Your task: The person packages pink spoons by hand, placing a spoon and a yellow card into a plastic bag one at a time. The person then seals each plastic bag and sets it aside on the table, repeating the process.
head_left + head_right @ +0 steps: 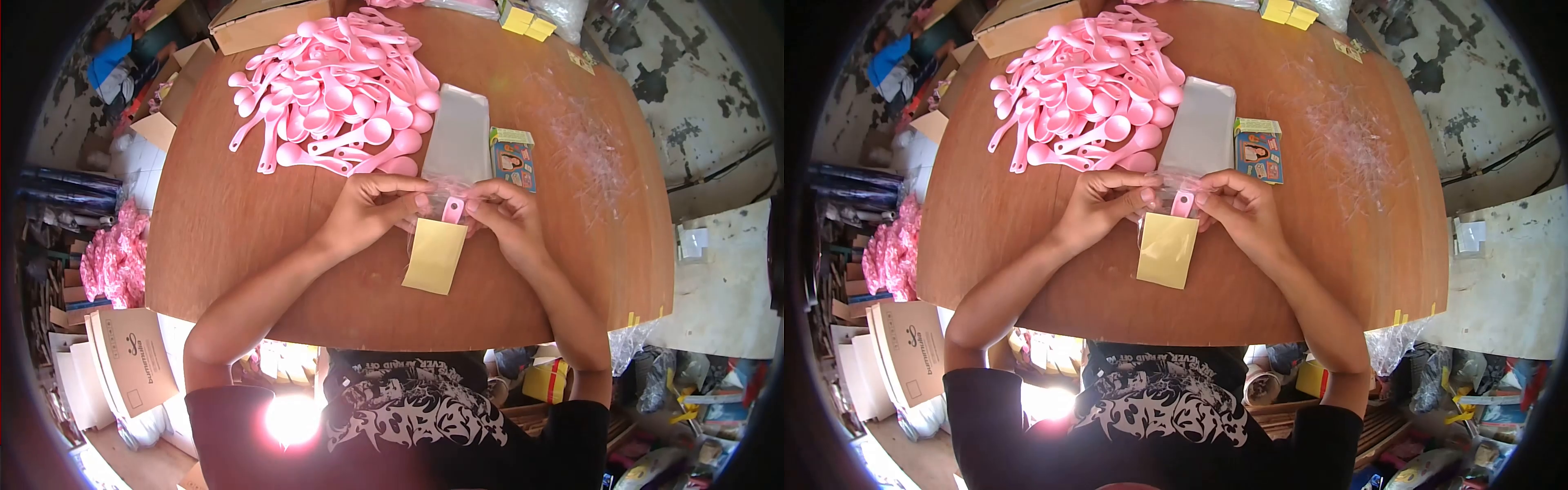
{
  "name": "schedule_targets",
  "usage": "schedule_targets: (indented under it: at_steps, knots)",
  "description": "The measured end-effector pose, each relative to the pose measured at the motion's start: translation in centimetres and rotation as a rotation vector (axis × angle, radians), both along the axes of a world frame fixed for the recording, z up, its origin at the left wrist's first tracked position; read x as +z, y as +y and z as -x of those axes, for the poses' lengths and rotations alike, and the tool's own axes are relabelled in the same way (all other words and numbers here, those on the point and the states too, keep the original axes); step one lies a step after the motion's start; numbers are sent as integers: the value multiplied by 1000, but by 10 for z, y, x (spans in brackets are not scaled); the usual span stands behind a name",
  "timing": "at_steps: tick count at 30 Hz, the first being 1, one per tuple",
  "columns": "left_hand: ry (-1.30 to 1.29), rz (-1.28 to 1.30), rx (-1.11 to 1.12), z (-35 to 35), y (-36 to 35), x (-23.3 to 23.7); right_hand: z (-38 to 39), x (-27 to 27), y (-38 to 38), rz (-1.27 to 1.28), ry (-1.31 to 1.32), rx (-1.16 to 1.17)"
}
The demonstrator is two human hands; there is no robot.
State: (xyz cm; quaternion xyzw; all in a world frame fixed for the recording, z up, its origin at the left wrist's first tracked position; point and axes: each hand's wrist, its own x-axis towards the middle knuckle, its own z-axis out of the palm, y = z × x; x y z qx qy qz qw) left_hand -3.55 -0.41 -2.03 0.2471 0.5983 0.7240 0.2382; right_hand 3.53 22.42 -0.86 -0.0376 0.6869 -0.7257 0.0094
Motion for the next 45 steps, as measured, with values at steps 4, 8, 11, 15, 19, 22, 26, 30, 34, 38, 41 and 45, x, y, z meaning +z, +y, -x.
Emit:
schedule_targets:
  at_steps: [4,8,11,15,19,22,26,30,34,38,41,45]
  knots:
    - [21,6,-15,3,-3,-4,0,0,1,-23,99,14]
    - [4,-19,-10,4,-4,-5,1,5,3,-137,216,60]
    - [33,-27,-3,5,-5,-4,2,2,6,-216,250,72]
    - [23,11,-36,6,-7,-1,2,3,5,-198,241,67]
    - [49,47,-33,5,-7,4,1,7,5,-243,243,67]
    - [23,74,-16,6,-8,2,2,8,4,-279,264,78]
    - [-25,-22,-26,7,-9,0,0,11,5,-274,264,112]
    - [3,115,-60,8,-4,5,-1,-2,-6,-90,269,90]
    - [-21,144,-47,4,-10,21,-10,6,-9,-89,176,29]
    - [139,340,-92,-18,-75,92,-17,24,-5,-151,220,-51]
    - [318,562,-281,-45,-149,128,-16,36,8,-312,317,-113]
    - [136,915,-168,-100,-208,130,-3,62,24,-626,443,-11]
